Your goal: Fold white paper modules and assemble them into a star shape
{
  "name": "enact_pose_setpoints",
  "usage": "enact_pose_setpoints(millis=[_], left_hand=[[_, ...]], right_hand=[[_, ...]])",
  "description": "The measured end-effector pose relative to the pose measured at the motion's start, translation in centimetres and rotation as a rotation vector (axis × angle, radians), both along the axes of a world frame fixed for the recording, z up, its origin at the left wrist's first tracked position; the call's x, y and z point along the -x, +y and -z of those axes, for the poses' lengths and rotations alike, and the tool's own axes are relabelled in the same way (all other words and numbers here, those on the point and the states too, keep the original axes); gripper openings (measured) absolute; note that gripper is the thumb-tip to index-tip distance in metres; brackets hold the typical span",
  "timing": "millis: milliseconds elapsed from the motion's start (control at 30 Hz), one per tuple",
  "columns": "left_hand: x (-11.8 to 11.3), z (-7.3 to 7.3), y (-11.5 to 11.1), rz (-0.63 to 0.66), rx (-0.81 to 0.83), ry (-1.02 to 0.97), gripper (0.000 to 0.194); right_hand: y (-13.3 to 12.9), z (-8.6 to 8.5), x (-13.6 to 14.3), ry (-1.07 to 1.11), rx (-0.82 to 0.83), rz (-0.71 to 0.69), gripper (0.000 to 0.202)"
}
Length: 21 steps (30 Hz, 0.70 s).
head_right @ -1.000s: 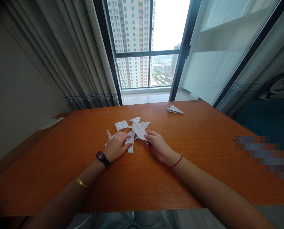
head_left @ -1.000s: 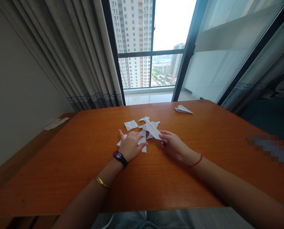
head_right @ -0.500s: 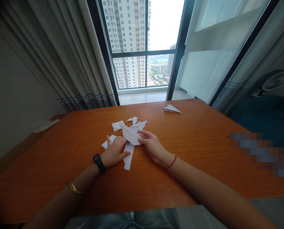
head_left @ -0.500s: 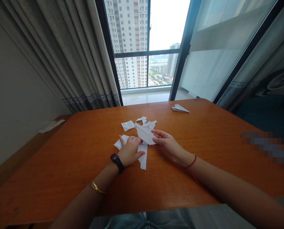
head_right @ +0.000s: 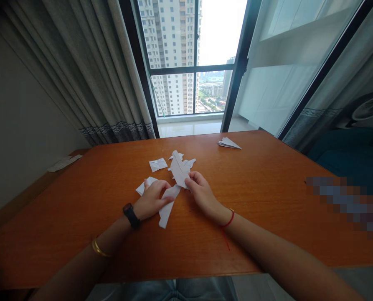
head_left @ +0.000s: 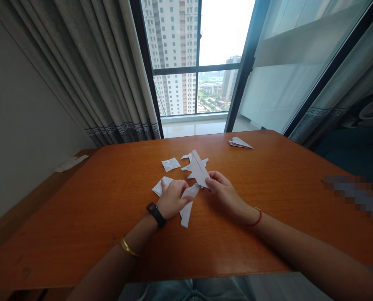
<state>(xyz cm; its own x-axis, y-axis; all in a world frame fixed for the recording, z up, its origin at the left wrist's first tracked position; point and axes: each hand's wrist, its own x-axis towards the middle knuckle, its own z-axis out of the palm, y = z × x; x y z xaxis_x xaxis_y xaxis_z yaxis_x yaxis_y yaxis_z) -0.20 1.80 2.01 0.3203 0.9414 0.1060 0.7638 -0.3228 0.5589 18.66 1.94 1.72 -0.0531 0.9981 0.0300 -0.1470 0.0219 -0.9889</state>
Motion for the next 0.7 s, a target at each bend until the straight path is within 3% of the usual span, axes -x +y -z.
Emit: enact_pose_setpoints(millis=[133, 233, 333, 433, 567, 700], left_hand=[[0.1, -0.5, 0.2, -0.137, -0.081, -0.424, 0.029], [-0.5, 0.0, 0.2, -0.249, 0.094, -0.869, 0.032], [-1.3, 0.7, -0.1, -0.249, 0.282, -1.159, 0.038], [-1.6, 0.8, -0.5, -0.21, 0.33, -1.22, 0.038], [-1.6, 0.9, -0.7, -0.144, 0.396, -1.159, 0.037], [-1.9, 1.4, -0.8, -0.038, 0.378, -1.032, 0.038]], right_hand=[[-0.3, 0.0, -0.1, 0.108, 0.06, 0.015, 0.024], [-0.9, 0.1, 0.4, 0.168, 0.09, -0.056, 0.026], [-1.2, 0.5, 1.0, 0.16, 0.084, -0.083, 0.03], [-1.1, 1.0, 1.3, 0.076, 0.06, -0.099, 0.034], [-0.7, 1.6, 0.9, -0.055, -0.036, -0.142, 0.029], [-0.4, 1.8, 0.1, -0.375, -0.236, -0.095, 0.028]])
